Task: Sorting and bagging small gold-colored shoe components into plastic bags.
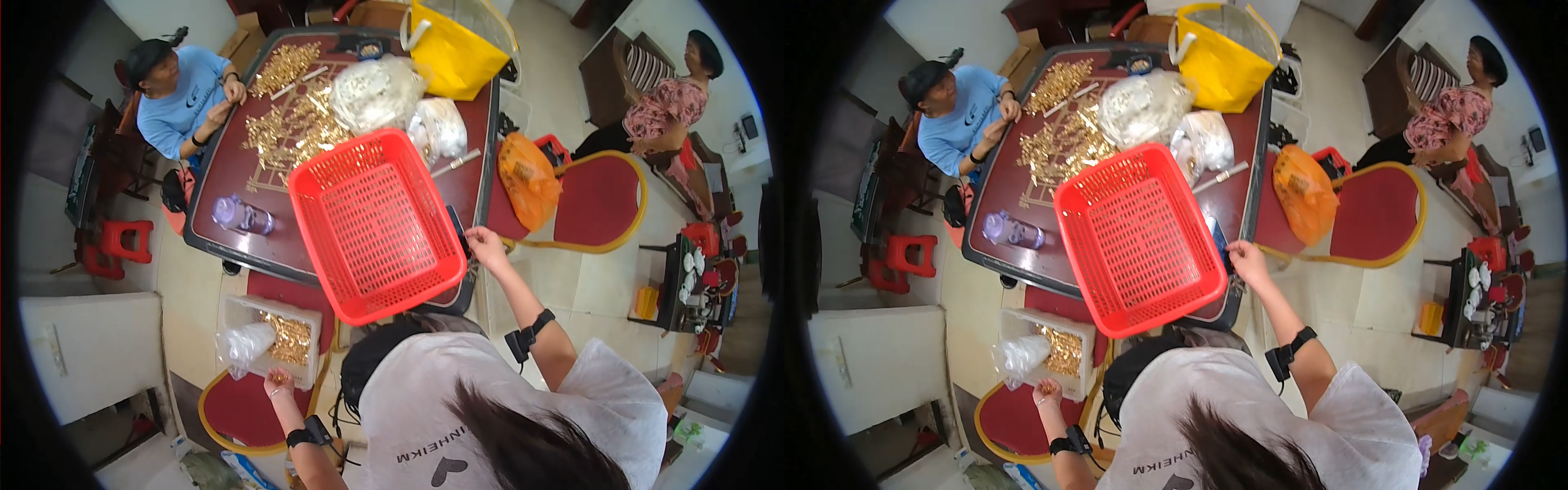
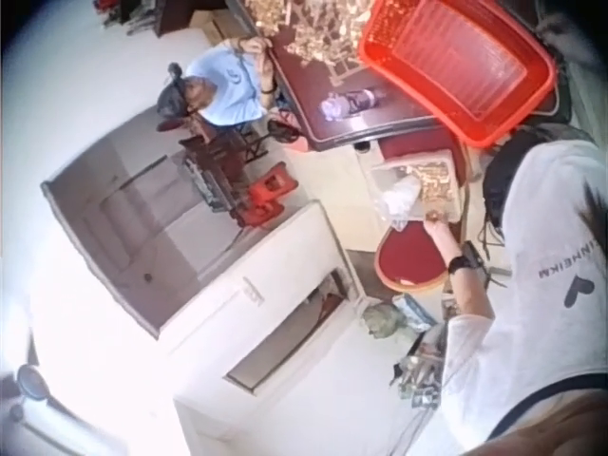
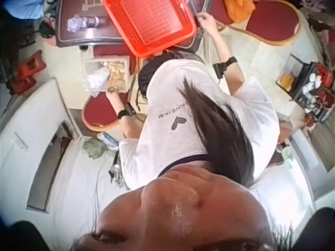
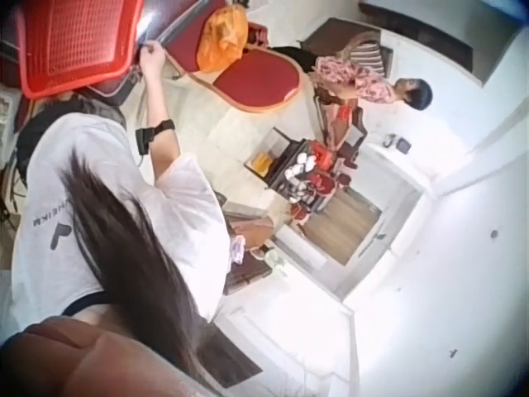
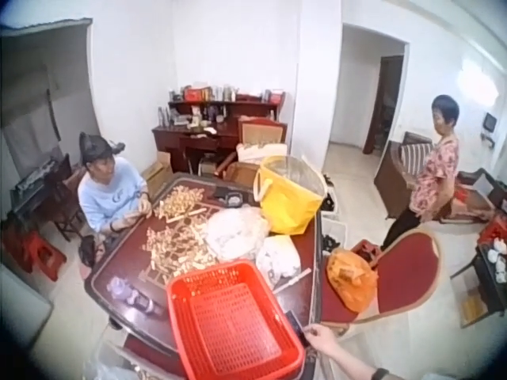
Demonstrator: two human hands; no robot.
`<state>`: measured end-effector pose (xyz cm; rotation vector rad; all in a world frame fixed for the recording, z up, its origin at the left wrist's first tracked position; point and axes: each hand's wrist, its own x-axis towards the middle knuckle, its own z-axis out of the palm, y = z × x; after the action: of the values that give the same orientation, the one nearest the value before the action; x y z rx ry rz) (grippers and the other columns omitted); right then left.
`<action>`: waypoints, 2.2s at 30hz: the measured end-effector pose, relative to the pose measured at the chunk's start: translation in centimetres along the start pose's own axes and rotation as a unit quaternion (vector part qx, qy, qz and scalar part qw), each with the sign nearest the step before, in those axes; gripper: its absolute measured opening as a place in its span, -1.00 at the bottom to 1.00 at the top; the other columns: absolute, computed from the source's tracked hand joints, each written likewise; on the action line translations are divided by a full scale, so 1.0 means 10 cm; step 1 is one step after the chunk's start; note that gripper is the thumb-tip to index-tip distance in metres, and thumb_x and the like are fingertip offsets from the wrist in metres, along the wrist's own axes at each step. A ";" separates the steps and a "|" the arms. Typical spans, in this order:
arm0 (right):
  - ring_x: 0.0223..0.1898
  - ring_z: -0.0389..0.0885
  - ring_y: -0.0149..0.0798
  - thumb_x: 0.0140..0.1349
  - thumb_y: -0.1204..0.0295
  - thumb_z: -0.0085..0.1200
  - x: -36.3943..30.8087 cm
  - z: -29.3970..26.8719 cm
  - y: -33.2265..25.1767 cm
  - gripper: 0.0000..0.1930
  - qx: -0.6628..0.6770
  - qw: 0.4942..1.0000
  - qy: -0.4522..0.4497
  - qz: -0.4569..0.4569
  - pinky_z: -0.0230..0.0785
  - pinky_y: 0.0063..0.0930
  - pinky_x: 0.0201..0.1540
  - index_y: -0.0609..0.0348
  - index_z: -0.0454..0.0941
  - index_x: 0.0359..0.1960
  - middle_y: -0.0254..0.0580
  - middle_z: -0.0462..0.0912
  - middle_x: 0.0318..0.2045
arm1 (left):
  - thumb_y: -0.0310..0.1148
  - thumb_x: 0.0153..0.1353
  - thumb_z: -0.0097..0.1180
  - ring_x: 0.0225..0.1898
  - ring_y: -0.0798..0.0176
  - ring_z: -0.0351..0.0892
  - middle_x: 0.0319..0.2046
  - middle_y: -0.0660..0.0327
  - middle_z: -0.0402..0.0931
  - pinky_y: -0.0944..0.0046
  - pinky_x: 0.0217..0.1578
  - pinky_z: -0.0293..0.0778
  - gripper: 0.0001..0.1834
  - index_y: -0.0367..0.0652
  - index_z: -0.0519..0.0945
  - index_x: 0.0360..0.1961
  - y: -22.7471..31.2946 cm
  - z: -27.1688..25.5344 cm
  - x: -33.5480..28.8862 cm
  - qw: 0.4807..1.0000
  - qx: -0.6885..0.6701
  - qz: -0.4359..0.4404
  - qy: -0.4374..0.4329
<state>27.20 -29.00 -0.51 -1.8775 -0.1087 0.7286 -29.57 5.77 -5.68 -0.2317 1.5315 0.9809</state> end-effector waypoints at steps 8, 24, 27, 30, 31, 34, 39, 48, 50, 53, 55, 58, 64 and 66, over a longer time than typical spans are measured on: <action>-0.34 0.59 -0.15 0.08 0.46 0.03 0.16 -0.32 -0.48 -0.84 -0.240 0.951 0.077 -0.182 0.42 -0.37 -0.22 0.18 0.58 -0.30 -0.08 0.59 -0.35 | 0.04 0.25 -0.28 0.39 0.12 -0.19 0.35 0.14 -0.12 -0.14 0.29 -0.12 -0.31 -0.01 -0.01 0.34 -0.22 0.24 -0.20 0.994 0.082 0.051 -0.057; -0.34 0.56 -0.03 0.11 0.55 -0.01 -0.48 1.22 -1.67 -0.86 -0.248 0.910 -0.085 -0.322 0.43 -0.30 -0.29 0.20 0.55 -0.30 -0.05 0.53 -0.37 | -0.22 0.25 -0.14 0.17 0.13 0.33 0.18 0.17 0.29 0.15 0.15 0.26 -0.60 -0.02 0.38 0.10 -0.50 -1.02 -0.43 0.999 -0.037 0.014 0.024; -0.28 0.55 -0.02 0.11 0.53 -0.01 -0.66 1.43 -1.74 -0.85 -0.300 0.858 -0.129 -0.397 0.43 -0.25 -0.26 0.19 0.53 -0.27 -0.05 0.52 -0.36 | -0.23 0.25 -0.13 0.17 0.16 0.32 0.15 0.20 0.33 0.18 0.12 0.29 -0.63 -0.02 0.43 0.07 -0.50 -0.98 -0.42 1.000 -0.020 0.001 -0.011; -0.26 0.54 -0.02 0.12 0.50 -0.04 -0.84 1.57 -1.74 -0.85 -0.324 0.847 -0.147 -0.395 0.43 -0.22 -0.23 0.18 0.52 -0.28 -0.08 0.53 -0.35 | -0.18 0.24 -0.05 0.12 0.21 0.33 0.12 0.27 0.35 0.24 0.10 0.27 -0.59 0.00 0.40 0.10 -0.46 -0.93 -0.30 0.995 0.084 -0.003 -0.059; -0.26 0.54 -0.02 0.12 0.50 -0.04 -0.92 1.60 -1.72 -0.85 -0.327 0.847 -0.138 -0.397 0.43 -0.22 -0.23 0.18 0.52 -0.28 -0.08 0.53 -0.35 | -0.15 0.24 -0.02 0.09 0.22 0.35 0.09 0.27 0.37 0.25 0.10 0.25 -0.55 -0.06 0.37 0.12 -0.43 -0.87 -0.29 0.988 0.129 -0.027 -0.081; -0.25 0.56 -0.01 0.11 0.50 -0.04 -1.18 1.63 -1.70 -0.84 -0.350 0.851 -0.143 -0.364 0.44 -0.22 -0.21 0.20 0.52 -0.27 -0.06 0.56 -0.33 | -0.16 0.25 -0.03 0.05 0.22 0.38 0.06 0.22 0.40 0.26 0.06 0.28 -0.55 -0.12 0.37 0.11 -0.30 -0.56 -0.34 0.970 0.196 -0.042 -0.139; -0.24 0.57 -0.02 0.10 0.49 -0.04 -1.48 1.46 -1.76 -0.82 -0.394 0.842 -0.095 -0.356 0.44 -0.23 -0.21 0.18 0.54 -0.27 -0.06 0.59 -0.32 | -0.19 0.26 -0.03 -0.06 0.26 0.48 -0.02 0.13 0.45 0.29 -0.02 0.35 -0.56 -0.17 0.36 0.10 0.03 0.32 -0.91 0.800 0.477 0.009 -0.363; -0.26 0.58 -0.02 0.10 0.43 -0.02 -1.92 1.12 -1.76 -0.81 -0.459 0.843 -0.003 -0.279 0.44 -0.22 -0.19 0.18 0.58 -0.28 -0.03 0.61 -0.35 | -0.24 0.32 -0.09 -0.04 0.33 0.48 -0.05 0.23 0.48 0.33 -0.02 0.34 -0.63 -0.13 0.38 0.09 0.08 0.95 -1.20 0.649 0.557 0.039 -0.517; -0.27 0.58 -0.01 0.09 0.42 -0.02 -1.94 0.97 -1.78 -0.81 -0.463 0.844 -0.003 -0.271 0.44 -0.22 -0.20 0.19 0.58 -0.29 -0.03 0.61 -0.35 | -0.23 0.32 -0.09 -0.05 0.33 0.48 -0.05 0.22 0.48 0.34 -0.01 0.34 -0.63 -0.13 0.37 0.10 -0.10 0.99 -1.37 0.628 0.571 0.023 -0.528; -0.29 0.59 0.00 0.04 0.41 0.01 -1.76 0.57 -1.85 -0.80 -0.471 0.837 -0.022 -0.278 0.44 -0.21 -0.20 0.20 0.60 -0.33 -0.01 0.62 -0.35 | -0.23 0.32 -0.08 -0.05 0.32 0.48 -0.03 0.19 0.47 0.33 0.00 0.35 -0.61 -0.15 0.36 0.11 -0.36 0.98 -1.46 0.602 0.586 -0.005 -0.543; -0.31 0.59 0.00 0.04 0.42 0.00 -1.52 0.26 -1.99 -0.78 -0.459 0.842 -0.013 -0.282 0.44 -0.25 -0.20 0.20 0.59 -0.30 0.00 0.62 -0.37 | -0.23 0.32 -0.09 -0.05 0.30 0.48 -0.03 0.18 0.47 0.33 0.01 0.35 -0.61 -0.18 0.36 0.11 -0.52 1.00 -1.60 0.563 0.617 -0.027 -0.549; -0.22 0.58 -0.03 0.06 0.42 -0.01 -1.11 -0.25 -2.41 -0.75 -0.406 0.885 0.088 -0.210 0.42 -0.28 -0.15 0.22 0.57 -0.24 0.03 0.61 -0.31 | -0.26 0.32 -0.09 -0.04 0.30 0.48 -0.03 0.17 0.47 0.34 0.01 0.36 -0.61 -0.19 0.36 0.11 -0.57 0.97 -1.82 0.557 0.611 -0.018 -0.562; -0.13 0.51 0.04 0.02 0.47 -0.01 0.46 -1.02 -2.44 -0.69 -0.366 0.853 0.265 -0.263 0.38 -0.19 -0.07 0.15 0.51 -0.14 0.00 0.52 -0.17 | -0.30 0.32 -0.10 -0.07 0.31 0.49 -0.07 0.14 0.49 0.36 -0.02 0.37 -0.64 -0.23 0.40 0.07 -0.66 0.77 -1.91 0.631 0.612 0.061 -0.473; -0.12 0.50 0.06 0.01 0.48 -0.01 0.82 -1.02 -2.50 -0.66 -0.321 0.861 0.277 -0.281 0.38 -0.18 -0.06 0.14 0.48 -0.10 -0.03 0.49 -0.12 | -0.29 0.31 -0.09 -0.10 0.29 0.51 -0.08 0.13 0.50 0.38 -0.07 0.41 -0.63 -0.24 0.40 0.07 -0.64 0.48 -1.84 0.679 0.598 0.070 -0.421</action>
<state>45.55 -23.33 20.18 -2.4402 -0.5585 -0.3173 -17.54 -2.00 8.39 1.1505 1.0049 -0.0514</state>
